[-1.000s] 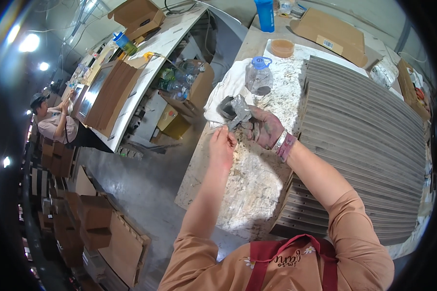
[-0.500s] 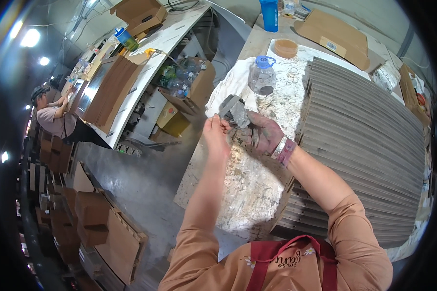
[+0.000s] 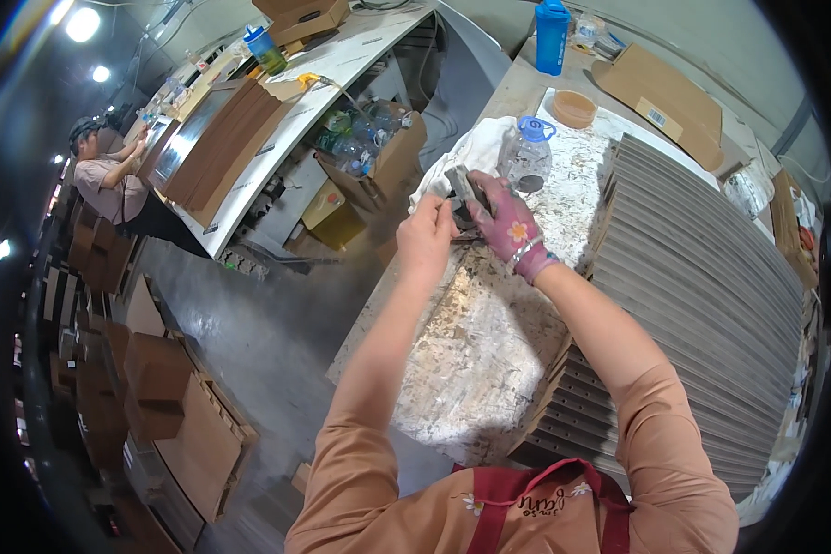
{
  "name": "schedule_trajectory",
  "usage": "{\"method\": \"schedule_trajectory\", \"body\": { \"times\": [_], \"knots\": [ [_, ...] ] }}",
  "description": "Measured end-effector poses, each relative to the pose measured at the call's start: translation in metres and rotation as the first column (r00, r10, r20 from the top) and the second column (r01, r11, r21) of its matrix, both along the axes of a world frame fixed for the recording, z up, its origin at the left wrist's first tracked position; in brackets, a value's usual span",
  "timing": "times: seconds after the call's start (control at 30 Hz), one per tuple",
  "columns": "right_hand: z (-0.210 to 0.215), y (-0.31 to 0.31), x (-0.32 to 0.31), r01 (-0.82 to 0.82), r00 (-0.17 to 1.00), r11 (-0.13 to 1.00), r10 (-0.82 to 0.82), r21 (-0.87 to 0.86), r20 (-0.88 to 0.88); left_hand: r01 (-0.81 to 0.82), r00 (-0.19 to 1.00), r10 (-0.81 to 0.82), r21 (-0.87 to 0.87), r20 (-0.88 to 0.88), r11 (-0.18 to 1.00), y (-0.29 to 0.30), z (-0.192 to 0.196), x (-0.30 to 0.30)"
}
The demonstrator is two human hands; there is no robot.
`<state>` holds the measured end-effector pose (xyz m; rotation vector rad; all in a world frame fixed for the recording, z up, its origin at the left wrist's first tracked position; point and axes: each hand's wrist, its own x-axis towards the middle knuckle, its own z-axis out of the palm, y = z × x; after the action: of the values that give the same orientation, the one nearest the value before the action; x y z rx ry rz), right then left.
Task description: The person wipes down textured furniture panels with a white cloth, then sands the edges of a panel with a small sanding block.
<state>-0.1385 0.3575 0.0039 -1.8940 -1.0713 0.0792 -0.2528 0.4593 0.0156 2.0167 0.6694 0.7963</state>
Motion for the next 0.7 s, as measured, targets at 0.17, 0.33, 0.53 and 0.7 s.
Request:
{"method": "schedule_trajectory", "body": {
  "times": [0.17,0.33,0.53,0.7],
  "knots": [
    [0.004,0.02,0.031,-0.025,0.934,0.997,0.051,0.078,-0.353,0.012,0.992,0.038,0.391,-0.119,0.92,0.006,-0.008,-0.002],
    [0.007,-0.012,0.045,-0.05,0.187,0.888,0.458,0.457,-0.869,-0.018,0.994,0.063,0.451,-0.087,0.892,0.018,0.0,-0.001],
    [0.018,-0.019,0.018,-0.213,0.916,0.975,0.221,0.063,-0.334,0.02,0.995,0.019,0.395,-0.097,0.918,0.024,0.014,0.013],
    [0.008,0.013,0.025,-0.089,0.988,0.995,0.093,0.034,-0.124,0.1,0.982,-0.018,0.439,-0.187,0.893,0.008,0.012,0.012]
  ]
}}
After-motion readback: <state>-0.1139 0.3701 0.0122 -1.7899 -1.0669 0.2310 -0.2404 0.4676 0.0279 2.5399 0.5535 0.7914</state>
